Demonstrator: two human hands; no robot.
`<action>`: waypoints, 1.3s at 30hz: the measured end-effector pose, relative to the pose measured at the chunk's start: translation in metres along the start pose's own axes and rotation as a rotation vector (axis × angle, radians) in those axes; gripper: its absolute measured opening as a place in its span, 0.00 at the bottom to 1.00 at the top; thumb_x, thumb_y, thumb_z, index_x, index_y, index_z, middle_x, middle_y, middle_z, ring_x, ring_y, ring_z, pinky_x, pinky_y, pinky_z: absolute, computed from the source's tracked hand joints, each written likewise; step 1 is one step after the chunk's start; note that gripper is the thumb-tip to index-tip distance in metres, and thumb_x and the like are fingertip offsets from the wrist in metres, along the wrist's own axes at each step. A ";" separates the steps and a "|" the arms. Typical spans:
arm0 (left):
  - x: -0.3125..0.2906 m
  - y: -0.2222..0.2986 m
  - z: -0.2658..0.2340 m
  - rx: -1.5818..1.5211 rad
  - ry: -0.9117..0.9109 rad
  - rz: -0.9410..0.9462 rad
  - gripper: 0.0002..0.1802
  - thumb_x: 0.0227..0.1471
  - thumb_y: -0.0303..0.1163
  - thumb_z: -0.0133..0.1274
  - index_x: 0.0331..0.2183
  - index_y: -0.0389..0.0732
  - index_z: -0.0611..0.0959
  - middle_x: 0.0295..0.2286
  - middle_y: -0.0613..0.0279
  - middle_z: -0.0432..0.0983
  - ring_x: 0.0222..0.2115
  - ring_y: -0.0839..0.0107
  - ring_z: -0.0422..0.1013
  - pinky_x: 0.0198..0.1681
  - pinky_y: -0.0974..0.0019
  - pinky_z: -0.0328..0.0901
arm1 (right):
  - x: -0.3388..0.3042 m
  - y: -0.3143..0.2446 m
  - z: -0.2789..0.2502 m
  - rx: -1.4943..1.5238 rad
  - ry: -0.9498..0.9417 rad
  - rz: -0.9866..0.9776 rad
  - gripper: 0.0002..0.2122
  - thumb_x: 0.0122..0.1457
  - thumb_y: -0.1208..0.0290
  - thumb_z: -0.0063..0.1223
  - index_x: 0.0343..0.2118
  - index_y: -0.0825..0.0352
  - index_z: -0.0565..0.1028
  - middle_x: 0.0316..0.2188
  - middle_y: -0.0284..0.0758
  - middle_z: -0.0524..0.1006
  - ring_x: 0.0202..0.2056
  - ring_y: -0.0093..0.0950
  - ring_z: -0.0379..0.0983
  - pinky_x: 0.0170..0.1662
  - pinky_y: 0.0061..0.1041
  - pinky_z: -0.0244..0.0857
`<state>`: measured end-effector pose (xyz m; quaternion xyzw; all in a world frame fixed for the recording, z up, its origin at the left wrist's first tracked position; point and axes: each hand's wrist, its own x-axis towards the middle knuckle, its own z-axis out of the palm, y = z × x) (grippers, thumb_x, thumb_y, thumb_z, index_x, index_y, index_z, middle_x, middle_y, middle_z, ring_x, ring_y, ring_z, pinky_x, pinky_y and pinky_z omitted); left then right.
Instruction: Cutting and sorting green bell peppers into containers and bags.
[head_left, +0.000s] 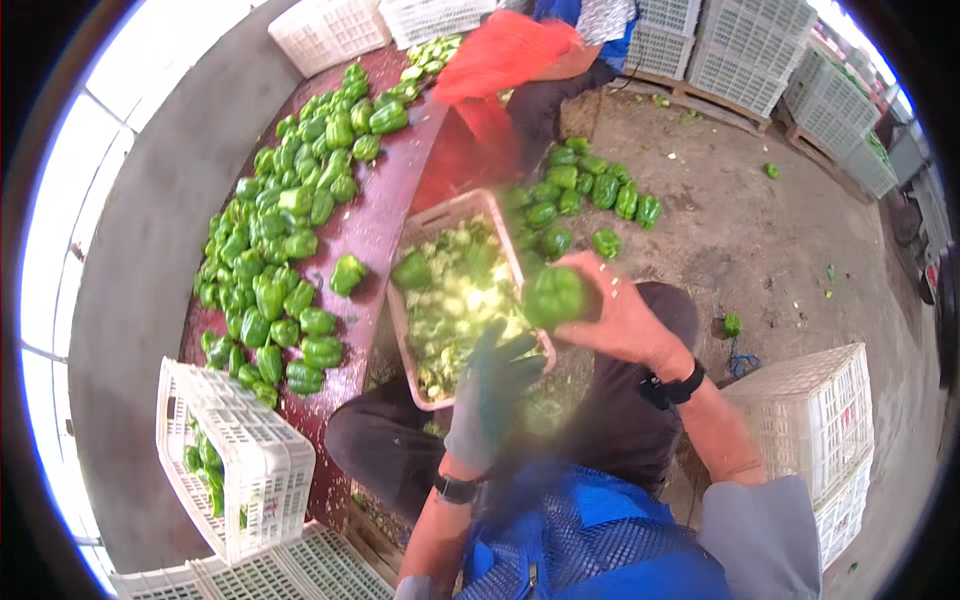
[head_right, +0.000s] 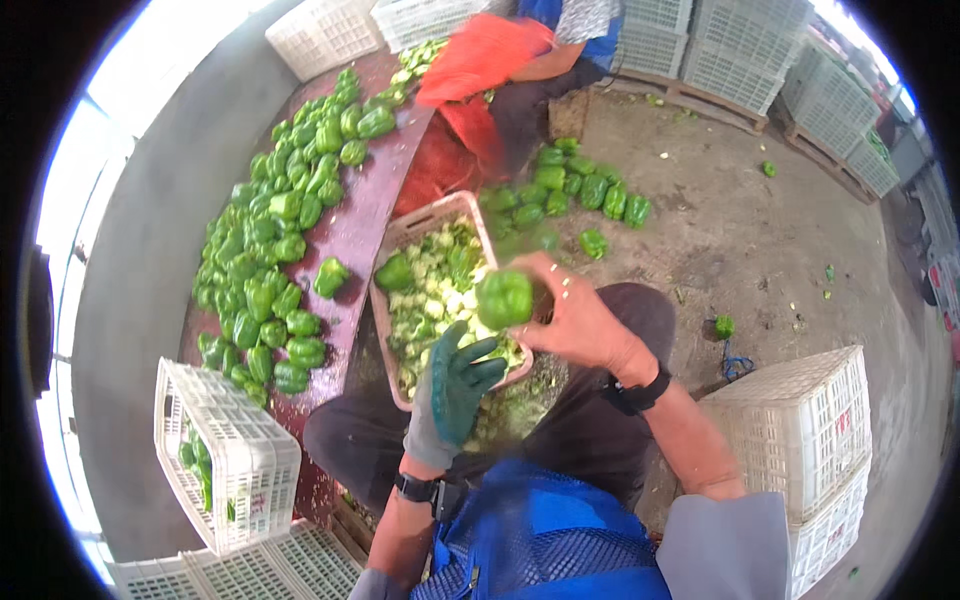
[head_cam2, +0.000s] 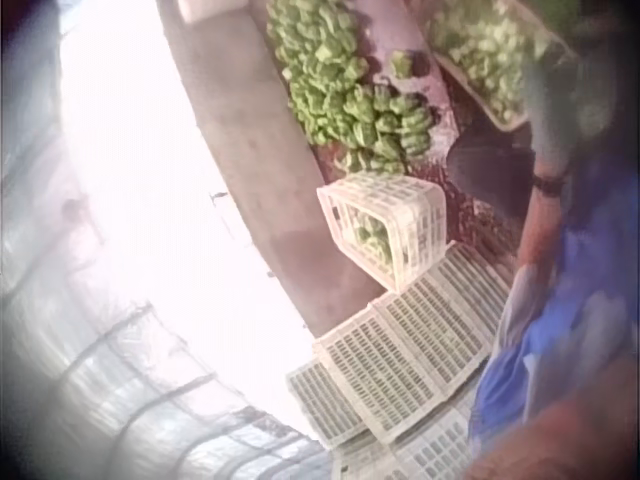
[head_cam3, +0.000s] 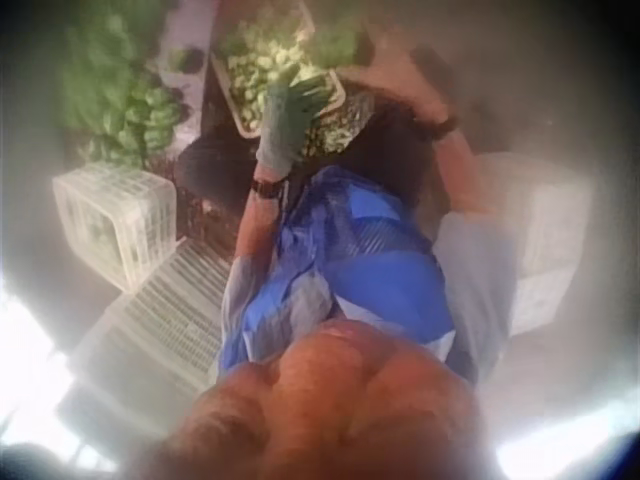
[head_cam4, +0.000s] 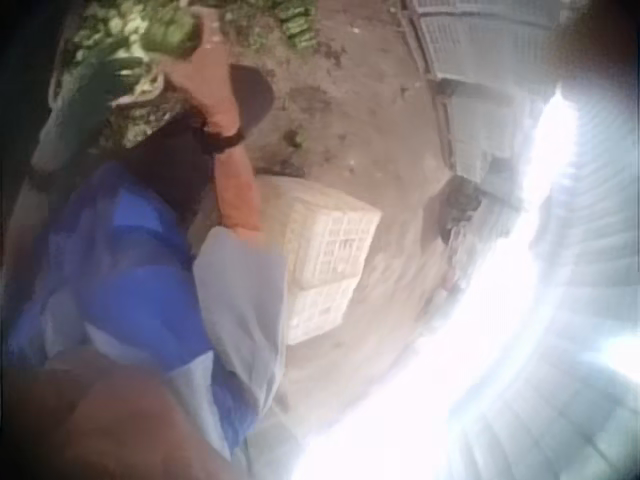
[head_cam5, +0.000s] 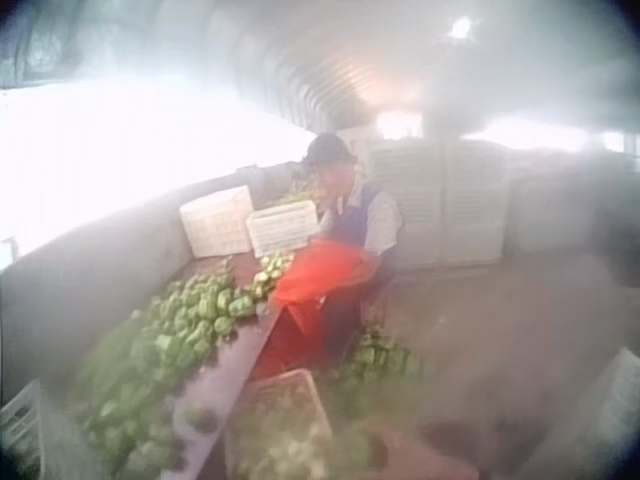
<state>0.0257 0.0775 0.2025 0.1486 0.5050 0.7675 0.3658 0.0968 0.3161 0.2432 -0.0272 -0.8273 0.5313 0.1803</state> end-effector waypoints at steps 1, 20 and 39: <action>-0.004 -0.002 -0.001 -0.085 -0.014 -0.052 0.34 0.73 0.56 0.43 0.66 0.41 0.72 0.56 0.50 0.76 0.54 0.56 0.75 0.62 0.50 0.68 | -0.005 -0.001 0.018 0.113 -0.061 0.082 0.30 0.52 0.76 0.71 0.59 0.63 0.72 0.48 0.37 0.80 0.50 0.29 0.79 0.53 0.32 0.74; -0.016 -0.012 -0.094 -0.402 0.549 0.040 0.36 0.65 0.34 0.62 0.68 0.41 0.67 0.57 0.60 0.72 0.56 0.65 0.72 0.63 0.56 0.68 | 0.012 0.135 0.192 -0.545 -0.296 0.271 0.23 0.65 0.49 0.61 0.34 0.72 0.82 0.28 0.54 0.81 0.30 0.54 0.80 0.36 0.49 0.73; 0.009 -0.066 -0.098 0.153 0.620 0.276 0.33 0.66 0.31 0.60 0.67 0.37 0.68 0.57 0.59 0.74 0.54 0.68 0.73 0.58 0.62 0.69 | 0.005 0.149 0.243 -0.589 -0.341 -0.093 0.05 0.54 0.73 0.59 0.33 0.66 0.81 0.32 0.45 0.82 0.34 0.45 0.82 0.34 0.41 0.77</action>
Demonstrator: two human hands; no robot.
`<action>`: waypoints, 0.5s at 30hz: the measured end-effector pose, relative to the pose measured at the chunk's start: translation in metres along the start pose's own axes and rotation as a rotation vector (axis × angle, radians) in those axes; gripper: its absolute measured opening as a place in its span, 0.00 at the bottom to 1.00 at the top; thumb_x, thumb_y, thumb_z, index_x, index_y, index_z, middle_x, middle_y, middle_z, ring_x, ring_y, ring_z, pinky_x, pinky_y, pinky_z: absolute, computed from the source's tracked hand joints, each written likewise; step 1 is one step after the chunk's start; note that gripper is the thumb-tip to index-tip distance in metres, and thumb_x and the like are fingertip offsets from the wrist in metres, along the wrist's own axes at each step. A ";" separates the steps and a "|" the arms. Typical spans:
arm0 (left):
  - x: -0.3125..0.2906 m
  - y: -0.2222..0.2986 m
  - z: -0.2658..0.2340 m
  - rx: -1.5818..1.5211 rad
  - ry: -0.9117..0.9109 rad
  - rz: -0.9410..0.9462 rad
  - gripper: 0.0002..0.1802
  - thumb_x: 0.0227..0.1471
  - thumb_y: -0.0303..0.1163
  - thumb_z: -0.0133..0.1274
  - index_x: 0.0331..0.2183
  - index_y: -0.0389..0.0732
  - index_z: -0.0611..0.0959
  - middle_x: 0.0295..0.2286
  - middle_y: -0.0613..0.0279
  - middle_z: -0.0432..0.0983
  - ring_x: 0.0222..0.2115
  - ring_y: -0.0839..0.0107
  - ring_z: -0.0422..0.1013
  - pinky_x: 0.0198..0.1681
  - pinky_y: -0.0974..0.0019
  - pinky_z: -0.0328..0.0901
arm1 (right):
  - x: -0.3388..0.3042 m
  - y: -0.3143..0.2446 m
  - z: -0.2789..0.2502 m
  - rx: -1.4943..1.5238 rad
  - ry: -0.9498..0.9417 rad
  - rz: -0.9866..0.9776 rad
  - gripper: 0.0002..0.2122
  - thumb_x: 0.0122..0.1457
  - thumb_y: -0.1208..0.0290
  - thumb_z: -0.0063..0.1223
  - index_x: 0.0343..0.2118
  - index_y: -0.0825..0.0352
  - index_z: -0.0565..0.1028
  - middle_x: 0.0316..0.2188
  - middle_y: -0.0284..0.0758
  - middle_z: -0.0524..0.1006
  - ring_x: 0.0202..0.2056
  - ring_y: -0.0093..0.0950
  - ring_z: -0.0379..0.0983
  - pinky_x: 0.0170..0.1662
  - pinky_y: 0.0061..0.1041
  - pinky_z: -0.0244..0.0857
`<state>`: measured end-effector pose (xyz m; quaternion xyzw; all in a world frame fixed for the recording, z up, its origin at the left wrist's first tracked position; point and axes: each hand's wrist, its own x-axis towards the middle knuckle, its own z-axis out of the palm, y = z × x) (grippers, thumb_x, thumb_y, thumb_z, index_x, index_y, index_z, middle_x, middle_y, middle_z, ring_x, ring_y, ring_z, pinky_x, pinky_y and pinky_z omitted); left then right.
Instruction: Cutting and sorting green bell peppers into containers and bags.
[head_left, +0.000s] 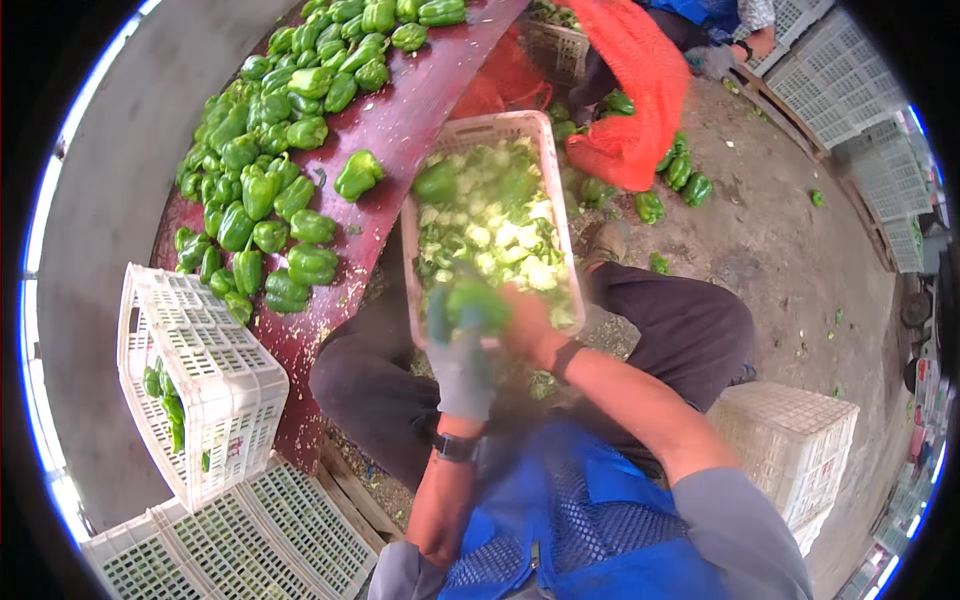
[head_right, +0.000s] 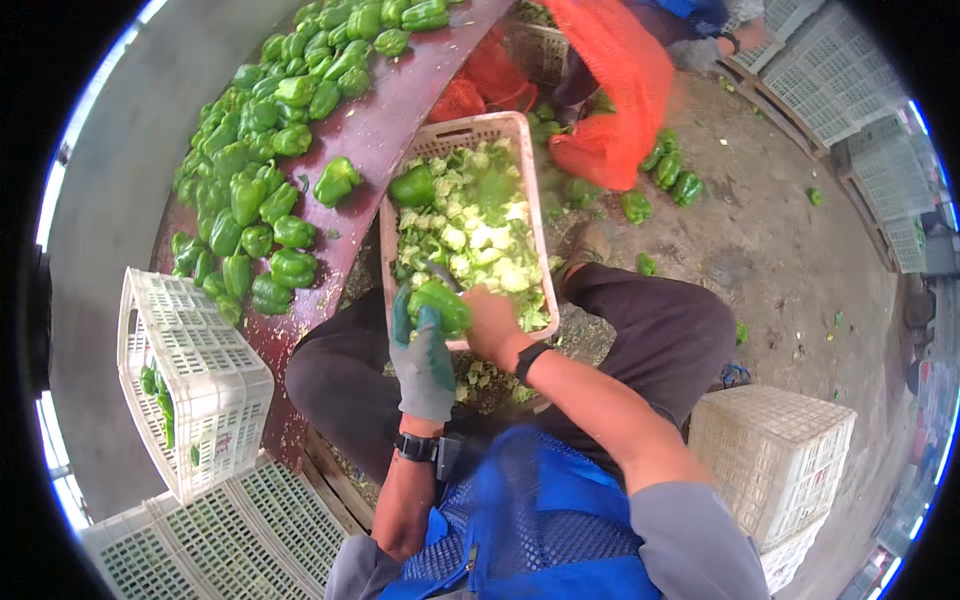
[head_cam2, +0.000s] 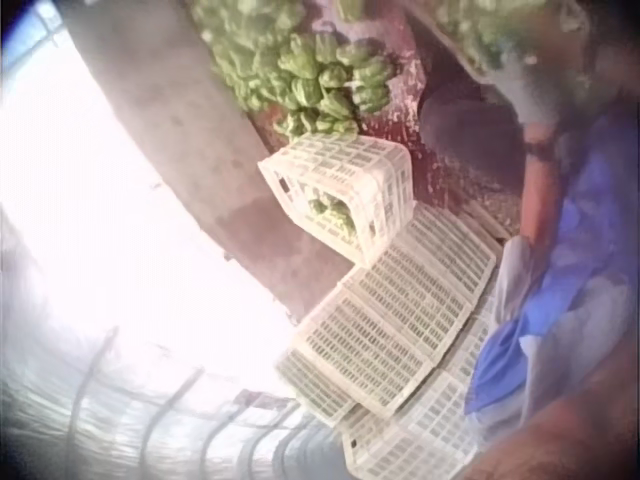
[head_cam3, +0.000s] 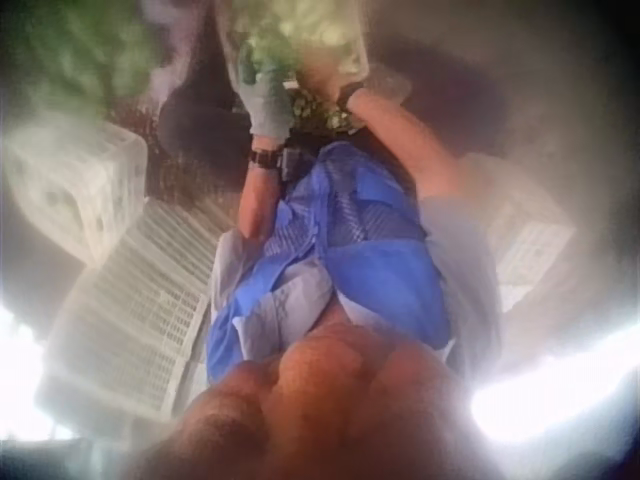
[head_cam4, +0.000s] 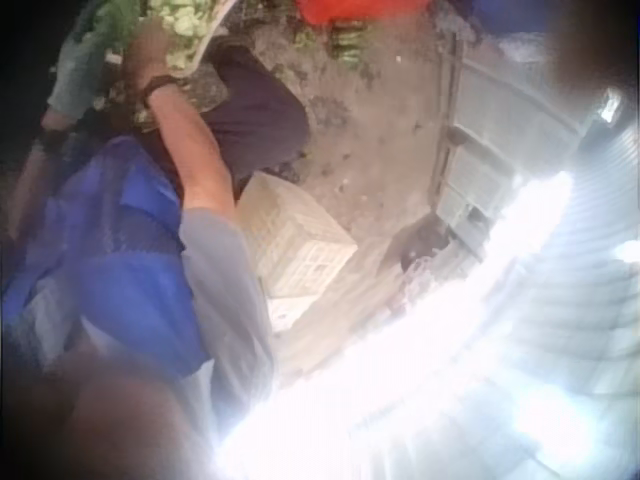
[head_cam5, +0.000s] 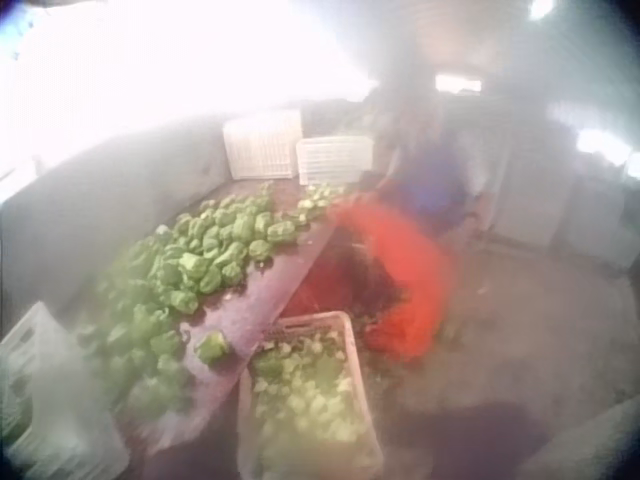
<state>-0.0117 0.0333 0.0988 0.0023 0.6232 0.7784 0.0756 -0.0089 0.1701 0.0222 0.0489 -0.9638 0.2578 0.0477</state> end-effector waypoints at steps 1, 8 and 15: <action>0.004 -0.002 0.000 -0.013 0.030 0.016 0.32 0.66 0.32 0.59 0.67 0.37 0.69 0.56 0.59 0.75 0.53 0.69 0.73 0.57 0.62 0.69 | -0.001 0.001 0.016 -0.024 0.055 0.062 0.05 0.54 0.74 0.59 0.33 0.65 0.81 0.33 0.45 0.81 0.32 0.44 0.82 0.33 0.41 0.77; 0.039 0.013 -0.013 -0.504 -0.024 -0.131 0.23 0.70 0.40 0.54 0.61 0.41 0.74 0.51 0.61 0.77 0.52 0.67 0.73 0.58 0.59 0.69 | 0.015 0.005 -0.007 0.120 -0.144 0.314 0.10 0.58 0.67 0.59 0.31 0.71 0.83 0.30 0.50 0.82 0.31 0.49 0.82 0.35 0.46 0.76; 0.054 -0.003 -0.021 -0.752 0.019 -0.318 0.19 0.66 0.46 0.57 0.50 0.43 0.82 0.51 0.58 0.80 0.51 0.61 0.75 0.63 0.50 0.70 | 0.003 0.012 -0.068 0.680 -0.004 0.565 0.19 0.68 0.57 0.54 0.36 0.74 0.80 0.28 0.51 0.80 0.31 0.46 0.78 0.36 0.45 0.66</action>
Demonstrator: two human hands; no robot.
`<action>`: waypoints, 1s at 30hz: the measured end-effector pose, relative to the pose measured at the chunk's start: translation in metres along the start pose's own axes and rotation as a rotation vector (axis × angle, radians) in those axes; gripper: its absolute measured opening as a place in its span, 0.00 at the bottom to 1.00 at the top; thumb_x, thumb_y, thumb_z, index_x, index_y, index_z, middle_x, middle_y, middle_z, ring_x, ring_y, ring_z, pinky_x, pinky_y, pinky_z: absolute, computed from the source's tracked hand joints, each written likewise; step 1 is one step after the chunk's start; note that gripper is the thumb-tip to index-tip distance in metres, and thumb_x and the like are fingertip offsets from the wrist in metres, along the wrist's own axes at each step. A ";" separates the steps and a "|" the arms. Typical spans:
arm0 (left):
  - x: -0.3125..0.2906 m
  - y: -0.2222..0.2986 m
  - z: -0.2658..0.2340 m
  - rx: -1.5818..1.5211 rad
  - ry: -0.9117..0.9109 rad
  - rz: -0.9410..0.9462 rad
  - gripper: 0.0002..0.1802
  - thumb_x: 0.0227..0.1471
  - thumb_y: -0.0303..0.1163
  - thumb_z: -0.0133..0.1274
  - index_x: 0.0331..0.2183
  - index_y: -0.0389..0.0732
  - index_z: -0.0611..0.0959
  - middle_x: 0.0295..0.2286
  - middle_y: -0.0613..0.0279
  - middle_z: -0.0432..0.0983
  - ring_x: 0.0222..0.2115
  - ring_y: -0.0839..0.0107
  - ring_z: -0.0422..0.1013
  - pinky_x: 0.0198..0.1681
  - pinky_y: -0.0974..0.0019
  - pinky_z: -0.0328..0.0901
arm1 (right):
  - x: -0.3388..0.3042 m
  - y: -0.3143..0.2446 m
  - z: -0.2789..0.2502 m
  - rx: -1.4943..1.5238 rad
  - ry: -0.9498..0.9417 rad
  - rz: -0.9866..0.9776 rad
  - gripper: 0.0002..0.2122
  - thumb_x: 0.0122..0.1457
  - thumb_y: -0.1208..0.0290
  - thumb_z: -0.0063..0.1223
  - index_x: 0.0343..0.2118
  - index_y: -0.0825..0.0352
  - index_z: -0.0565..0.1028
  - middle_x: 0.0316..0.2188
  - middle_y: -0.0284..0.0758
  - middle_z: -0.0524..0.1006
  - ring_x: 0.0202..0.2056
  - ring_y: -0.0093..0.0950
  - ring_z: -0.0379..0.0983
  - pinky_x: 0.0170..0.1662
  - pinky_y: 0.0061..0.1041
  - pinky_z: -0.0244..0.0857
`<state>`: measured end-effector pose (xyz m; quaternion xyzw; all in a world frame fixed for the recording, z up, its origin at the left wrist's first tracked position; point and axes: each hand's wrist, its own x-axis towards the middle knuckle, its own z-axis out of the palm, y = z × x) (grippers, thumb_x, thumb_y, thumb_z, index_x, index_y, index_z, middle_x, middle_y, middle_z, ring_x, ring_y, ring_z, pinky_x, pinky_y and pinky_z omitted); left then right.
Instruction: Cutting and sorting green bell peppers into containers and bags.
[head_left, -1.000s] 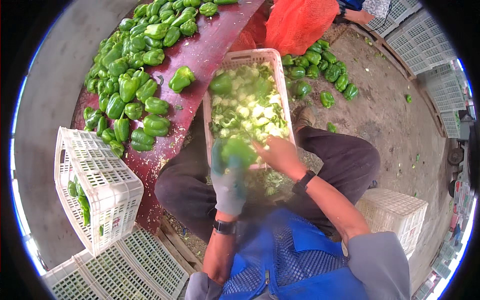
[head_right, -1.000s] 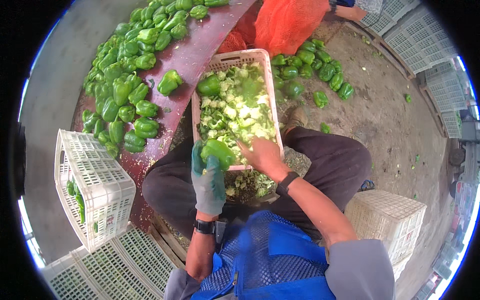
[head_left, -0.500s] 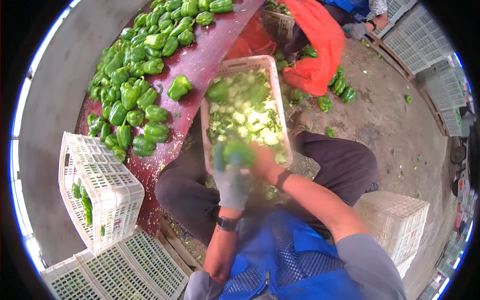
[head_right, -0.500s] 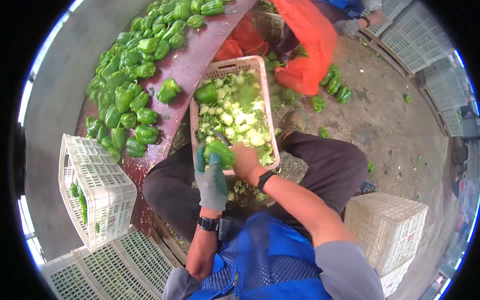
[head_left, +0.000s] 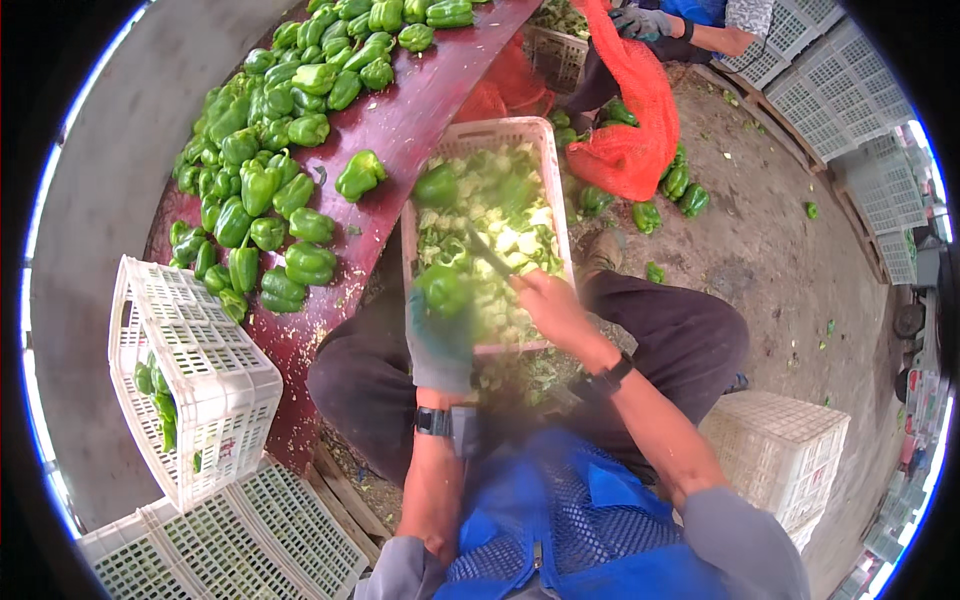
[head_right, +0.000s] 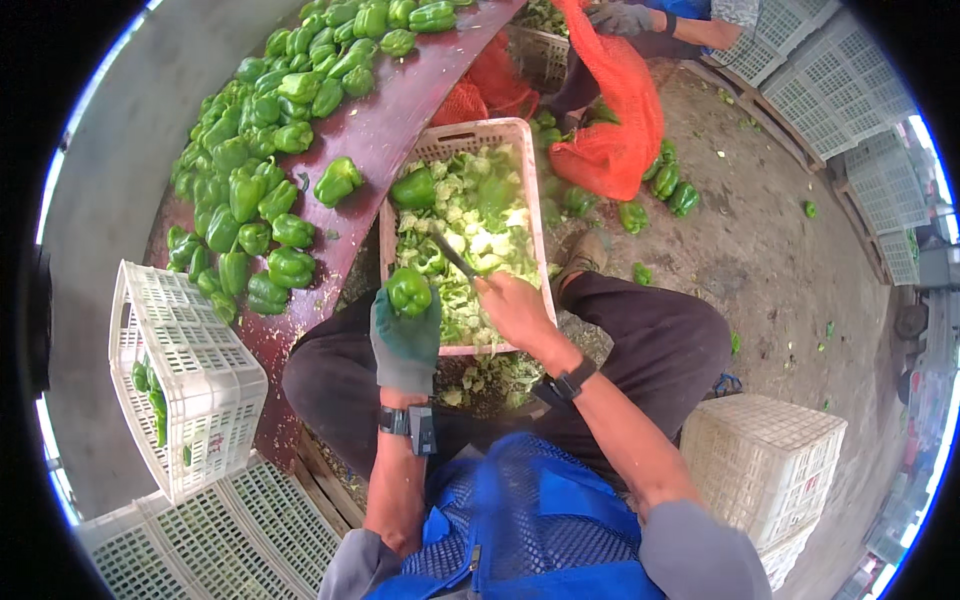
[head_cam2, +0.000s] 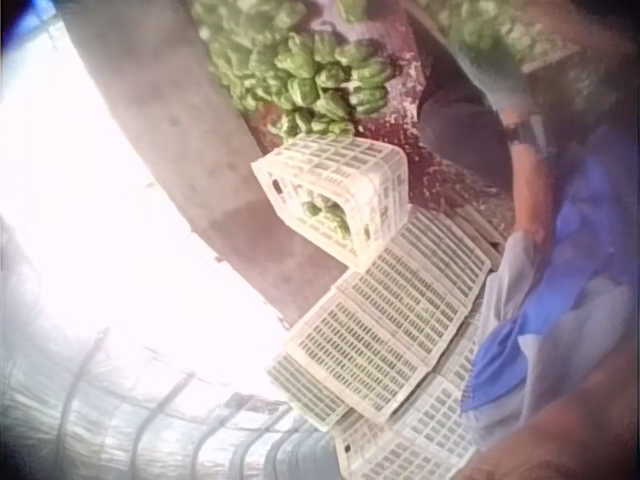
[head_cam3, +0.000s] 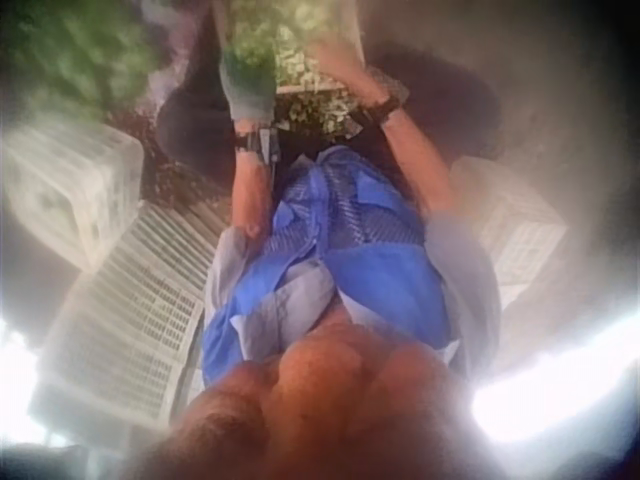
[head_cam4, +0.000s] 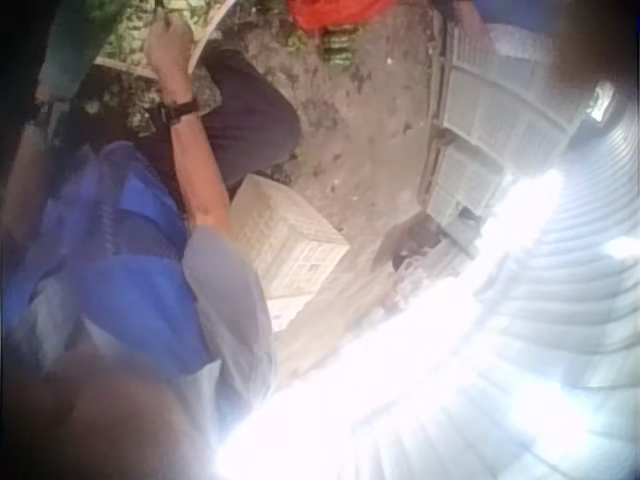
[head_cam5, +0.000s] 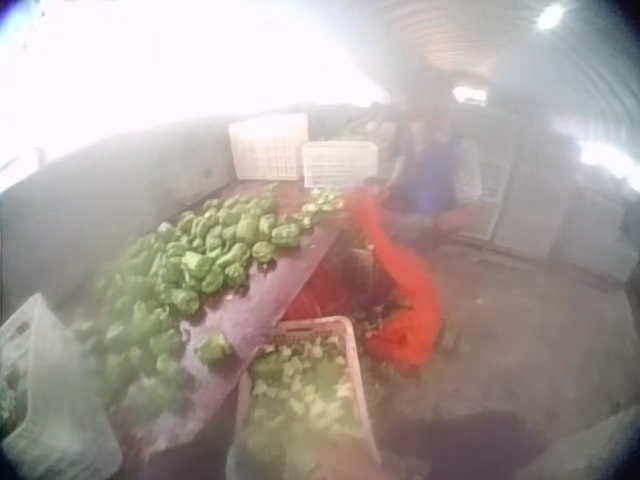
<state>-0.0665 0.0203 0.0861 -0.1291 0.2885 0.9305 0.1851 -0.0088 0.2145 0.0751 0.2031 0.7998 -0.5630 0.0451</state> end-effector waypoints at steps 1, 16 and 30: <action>0.004 -0.002 -0.003 -0.002 0.008 0.001 0.19 0.66 0.46 0.57 0.50 0.43 0.82 0.51 0.58 0.80 0.51 0.61 0.75 0.63 0.50 0.70 | -0.008 -0.010 -0.003 -0.003 0.038 -0.051 0.18 0.69 0.57 0.55 0.38 0.74 0.79 0.29 0.51 0.81 0.31 0.44 0.78 0.35 0.44 0.66; 0.025 -0.051 -0.044 0.393 -0.075 0.165 0.24 0.65 0.50 0.59 0.54 0.45 0.80 0.51 0.58 0.79 0.51 0.57 0.75 0.62 0.48 0.71 | -0.053 -0.008 0.020 0.281 -0.041 -0.184 0.13 0.73 0.66 0.52 0.49 0.72 0.74 0.29 0.38 0.78 0.30 0.31 0.76 0.38 0.34 0.70; 0.020 -0.061 -0.062 0.412 -0.071 -0.021 0.27 0.65 0.17 0.48 0.63 0.42 0.67 0.53 0.63 0.71 0.55 0.72 0.67 0.59 0.65 0.66 | -0.049 0.003 0.037 -0.298 -0.052 -0.204 0.17 0.73 0.62 0.50 0.53 0.71 0.66 0.28 0.54 0.80 0.33 0.58 0.78 0.37 0.54 0.69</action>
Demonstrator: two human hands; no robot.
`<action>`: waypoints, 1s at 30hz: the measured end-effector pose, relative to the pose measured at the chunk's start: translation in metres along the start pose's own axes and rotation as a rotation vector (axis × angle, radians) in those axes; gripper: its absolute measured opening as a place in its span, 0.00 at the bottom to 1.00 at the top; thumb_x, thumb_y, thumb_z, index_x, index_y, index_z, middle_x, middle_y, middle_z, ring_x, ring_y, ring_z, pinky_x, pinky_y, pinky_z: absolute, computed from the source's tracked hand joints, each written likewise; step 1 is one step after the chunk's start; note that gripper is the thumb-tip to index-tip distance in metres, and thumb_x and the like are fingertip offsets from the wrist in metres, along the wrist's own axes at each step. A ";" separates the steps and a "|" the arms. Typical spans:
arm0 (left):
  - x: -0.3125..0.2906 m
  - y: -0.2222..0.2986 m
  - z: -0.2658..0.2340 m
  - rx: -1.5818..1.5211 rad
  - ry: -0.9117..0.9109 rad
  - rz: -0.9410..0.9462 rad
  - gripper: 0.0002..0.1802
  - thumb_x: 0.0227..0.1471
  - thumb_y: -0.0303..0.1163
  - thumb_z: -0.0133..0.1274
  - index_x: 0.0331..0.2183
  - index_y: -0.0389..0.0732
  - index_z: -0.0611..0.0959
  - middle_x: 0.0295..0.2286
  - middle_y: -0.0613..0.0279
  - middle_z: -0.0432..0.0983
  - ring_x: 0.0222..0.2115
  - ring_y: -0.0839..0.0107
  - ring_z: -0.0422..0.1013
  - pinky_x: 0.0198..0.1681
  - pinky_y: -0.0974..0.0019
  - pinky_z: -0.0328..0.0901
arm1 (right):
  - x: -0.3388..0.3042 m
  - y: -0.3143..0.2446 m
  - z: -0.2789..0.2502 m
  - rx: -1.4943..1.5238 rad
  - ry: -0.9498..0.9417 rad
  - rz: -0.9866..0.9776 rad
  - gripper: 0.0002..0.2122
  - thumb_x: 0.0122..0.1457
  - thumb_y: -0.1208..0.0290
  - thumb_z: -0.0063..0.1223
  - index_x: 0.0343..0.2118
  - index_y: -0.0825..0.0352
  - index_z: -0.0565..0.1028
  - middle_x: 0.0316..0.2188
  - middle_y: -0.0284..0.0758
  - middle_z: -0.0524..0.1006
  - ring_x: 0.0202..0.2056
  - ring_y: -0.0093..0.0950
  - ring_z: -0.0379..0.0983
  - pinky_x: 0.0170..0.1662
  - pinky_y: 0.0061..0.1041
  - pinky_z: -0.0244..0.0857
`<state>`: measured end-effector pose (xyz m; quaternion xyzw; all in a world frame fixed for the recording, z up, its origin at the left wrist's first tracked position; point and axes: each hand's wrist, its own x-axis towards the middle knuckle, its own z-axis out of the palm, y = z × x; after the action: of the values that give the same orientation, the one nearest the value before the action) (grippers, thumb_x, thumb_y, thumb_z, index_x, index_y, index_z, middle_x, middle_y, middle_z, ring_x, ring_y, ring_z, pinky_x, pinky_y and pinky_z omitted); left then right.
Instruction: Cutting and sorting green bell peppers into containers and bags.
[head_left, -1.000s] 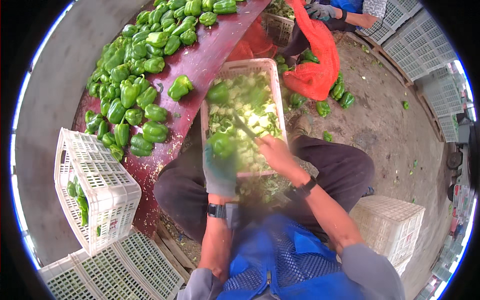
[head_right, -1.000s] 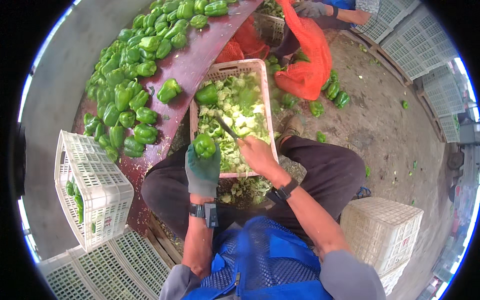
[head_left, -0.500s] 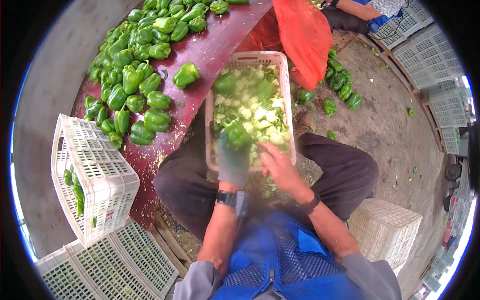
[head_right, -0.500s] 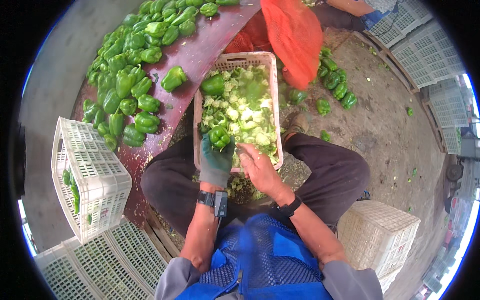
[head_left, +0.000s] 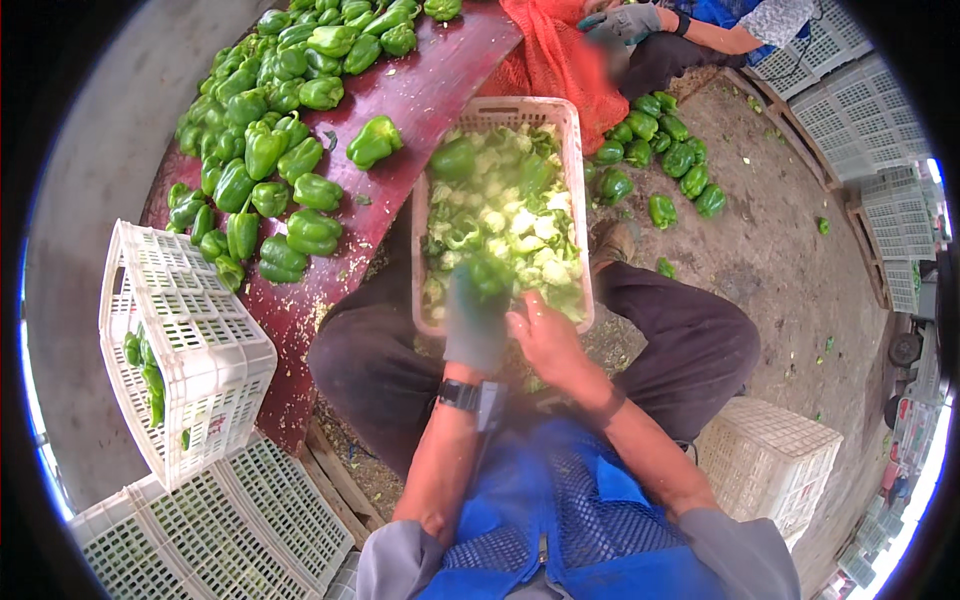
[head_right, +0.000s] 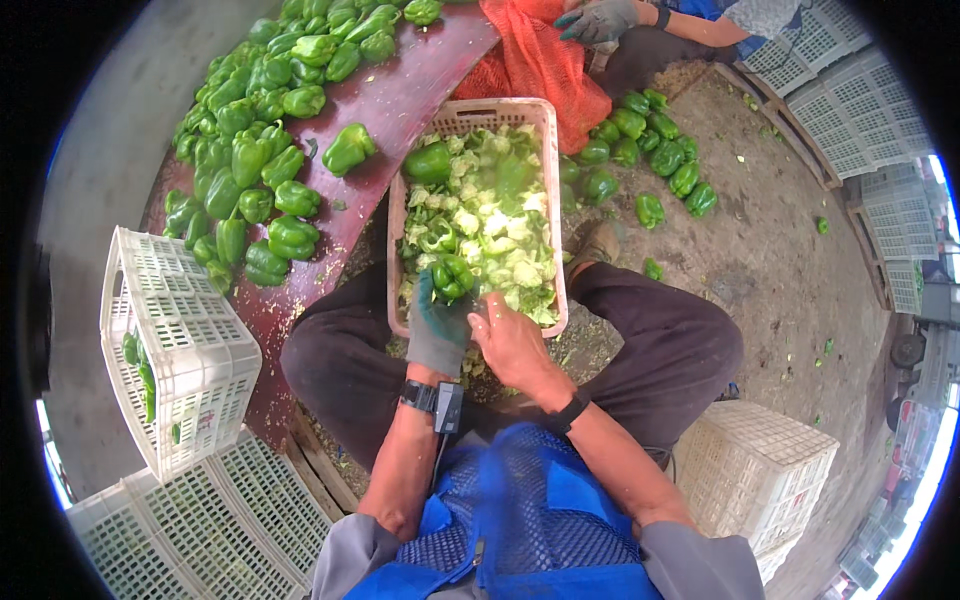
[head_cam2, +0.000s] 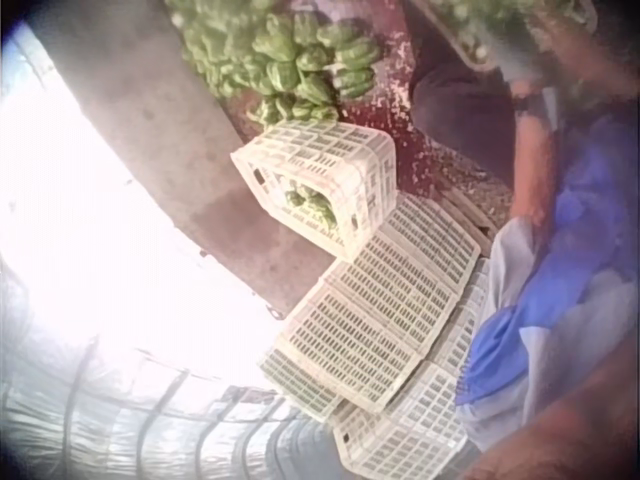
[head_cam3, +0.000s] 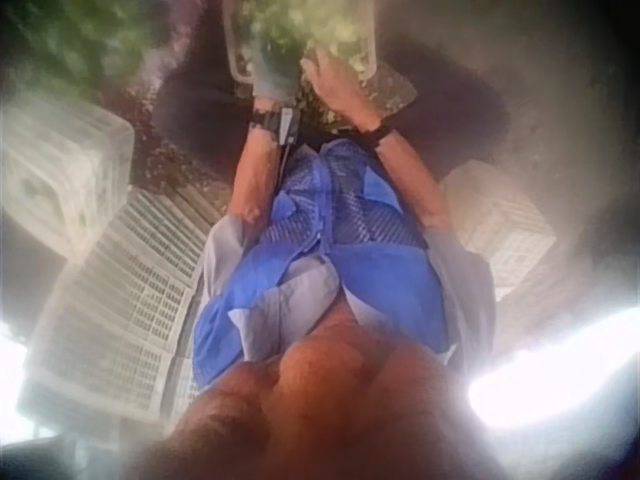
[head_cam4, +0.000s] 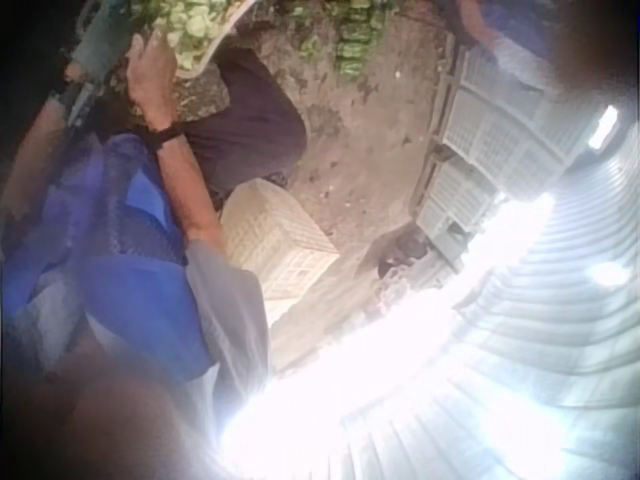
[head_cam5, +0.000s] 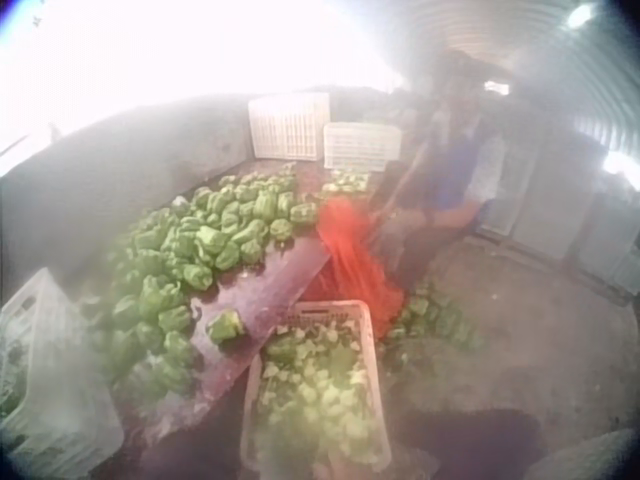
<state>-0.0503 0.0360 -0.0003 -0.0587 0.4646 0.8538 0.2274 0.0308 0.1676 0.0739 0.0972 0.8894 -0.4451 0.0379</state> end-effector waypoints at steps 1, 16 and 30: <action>0.002 -0.004 -0.009 0.000 -0.039 0.034 0.19 0.68 0.35 0.49 0.58 0.45 0.75 0.50 0.62 0.76 0.51 0.67 0.72 0.58 0.60 0.69 | 0.002 -0.002 0.000 0.025 -0.011 -0.003 0.19 0.74 0.61 0.48 0.56 0.72 0.66 0.28 0.54 0.80 0.33 0.59 0.78 0.37 0.54 0.69; -0.018 0.007 0.051 0.355 0.199 0.022 0.31 0.66 0.38 0.60 0.62 0.32 0.72 0.52 0.59 0.75 0.49 0.69 0.72 0.51 0.65 0.70 | 0.020 0.021 0.000 0.089 -0.039 0.132 0.35 0.68 0.71 0.49 0.73 0.76 0.47 0.29 0.59 0.80 0.33 0.60 0.78 0.42 0.56 0.69; -0.020 0.013 0.028 0.280 0.333 -0.011 0.36 0.63 0.33 0.66 0.65 0.33 0.69 0.47 0.58 0.79 0.41 0.72 0.77 0.40 0.69 0.73 | 0.012 0.035 0.028 0.146 -0.091 0.033 0.38 0.69 0.71 0.49 0.75 0.70 0.41 0.31 0.60 0.79 0.34 0.61 0.76 0.40 0.56 0.69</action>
<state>-0.0350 0.0467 0.0316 -0.1692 0.6094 0.7583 0.1581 0.0256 0.1667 0.0279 0.0938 0.8502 -0.5120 0.0785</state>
